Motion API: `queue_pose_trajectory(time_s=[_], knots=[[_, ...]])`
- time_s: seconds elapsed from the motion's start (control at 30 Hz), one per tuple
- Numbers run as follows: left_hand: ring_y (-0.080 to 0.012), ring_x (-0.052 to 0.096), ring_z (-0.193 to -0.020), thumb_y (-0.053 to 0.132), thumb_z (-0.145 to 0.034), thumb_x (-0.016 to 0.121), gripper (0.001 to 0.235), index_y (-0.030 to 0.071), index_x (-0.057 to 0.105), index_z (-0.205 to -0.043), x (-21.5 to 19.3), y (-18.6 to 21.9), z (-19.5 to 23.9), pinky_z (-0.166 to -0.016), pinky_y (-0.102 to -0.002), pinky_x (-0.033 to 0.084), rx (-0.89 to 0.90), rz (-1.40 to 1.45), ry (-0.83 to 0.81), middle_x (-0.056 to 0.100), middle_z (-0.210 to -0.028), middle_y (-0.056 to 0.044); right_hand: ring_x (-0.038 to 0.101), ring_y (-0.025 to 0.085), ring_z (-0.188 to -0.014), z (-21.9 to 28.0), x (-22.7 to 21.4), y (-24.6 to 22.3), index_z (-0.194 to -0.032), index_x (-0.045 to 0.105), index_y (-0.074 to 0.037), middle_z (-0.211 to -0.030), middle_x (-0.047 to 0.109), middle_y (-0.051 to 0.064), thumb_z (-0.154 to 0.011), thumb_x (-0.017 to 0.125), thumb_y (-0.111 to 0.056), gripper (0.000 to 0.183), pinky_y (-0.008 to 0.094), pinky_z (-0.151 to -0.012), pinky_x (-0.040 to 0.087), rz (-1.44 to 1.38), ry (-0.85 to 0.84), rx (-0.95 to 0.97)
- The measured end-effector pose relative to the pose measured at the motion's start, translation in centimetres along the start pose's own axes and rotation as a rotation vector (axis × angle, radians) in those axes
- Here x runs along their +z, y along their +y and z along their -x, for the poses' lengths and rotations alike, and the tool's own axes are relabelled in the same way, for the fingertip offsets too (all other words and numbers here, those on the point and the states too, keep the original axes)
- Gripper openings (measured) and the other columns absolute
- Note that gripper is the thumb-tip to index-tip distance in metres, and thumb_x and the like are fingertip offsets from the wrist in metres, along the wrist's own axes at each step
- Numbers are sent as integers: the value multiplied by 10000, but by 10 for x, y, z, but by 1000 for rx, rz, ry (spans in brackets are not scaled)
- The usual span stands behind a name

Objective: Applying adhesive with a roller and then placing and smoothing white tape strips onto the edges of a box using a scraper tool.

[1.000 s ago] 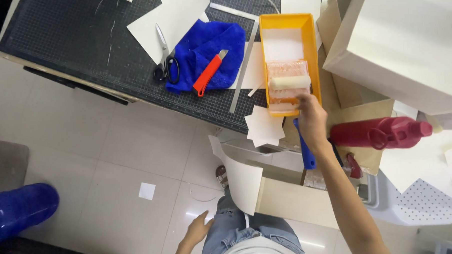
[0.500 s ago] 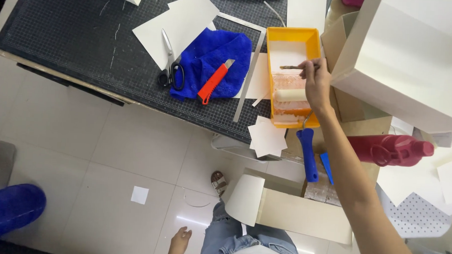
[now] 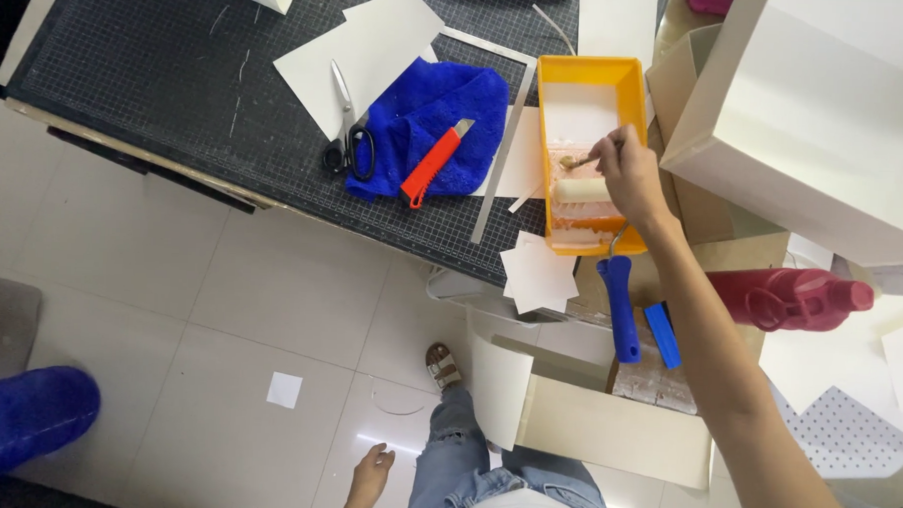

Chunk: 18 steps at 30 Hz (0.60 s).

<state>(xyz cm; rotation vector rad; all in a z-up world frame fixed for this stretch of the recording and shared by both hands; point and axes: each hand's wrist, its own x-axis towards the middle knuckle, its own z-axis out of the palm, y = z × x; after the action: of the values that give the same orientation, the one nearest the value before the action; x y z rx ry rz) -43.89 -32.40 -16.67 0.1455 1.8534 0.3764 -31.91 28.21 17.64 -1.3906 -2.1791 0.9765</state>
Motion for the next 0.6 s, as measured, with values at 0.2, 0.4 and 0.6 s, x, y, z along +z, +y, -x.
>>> queue_pose_trajectory(time_s=[0.2, 0.4, 0.6], knots=[[-262, 598, -1282, 464, -907, 518, 574, 190, 593, -1406, 18, -27, 14, -1096, -291, 403, -62, 25, 42, 657, -1363, -118, 573, 190, -738, -1, -10, 21, -966, 475, -70, -876, 651, 99, -1104, 401, -158, 180, 350, -681, 451, -77, 61, -30], [-256, 611, -1290, 451, -918, 545, 533, 186, 616, -1375, 70, -40, 34, -1097, -312, 427, -29, 58, 78, 673, -1351, -119, 664, 275, -779, -13, -17, 63, -985, 454, -65, -935, 712, 114, -1055, 427, -147, 112, 429, -745, 474, -38, 169, -68], [-172, 734, -881, 471, -915, 579, 430, 79, 738, -839, 139, 66, 124, -807, -316, 494, 273, -114, -29, 778, -880, -54, 619, 319, -827, -53, 7, 136, -964, 497, -60, -889, 663, 128, -1109, 468, -223, 220, 460, -747, 430, -17, 179, -285]])
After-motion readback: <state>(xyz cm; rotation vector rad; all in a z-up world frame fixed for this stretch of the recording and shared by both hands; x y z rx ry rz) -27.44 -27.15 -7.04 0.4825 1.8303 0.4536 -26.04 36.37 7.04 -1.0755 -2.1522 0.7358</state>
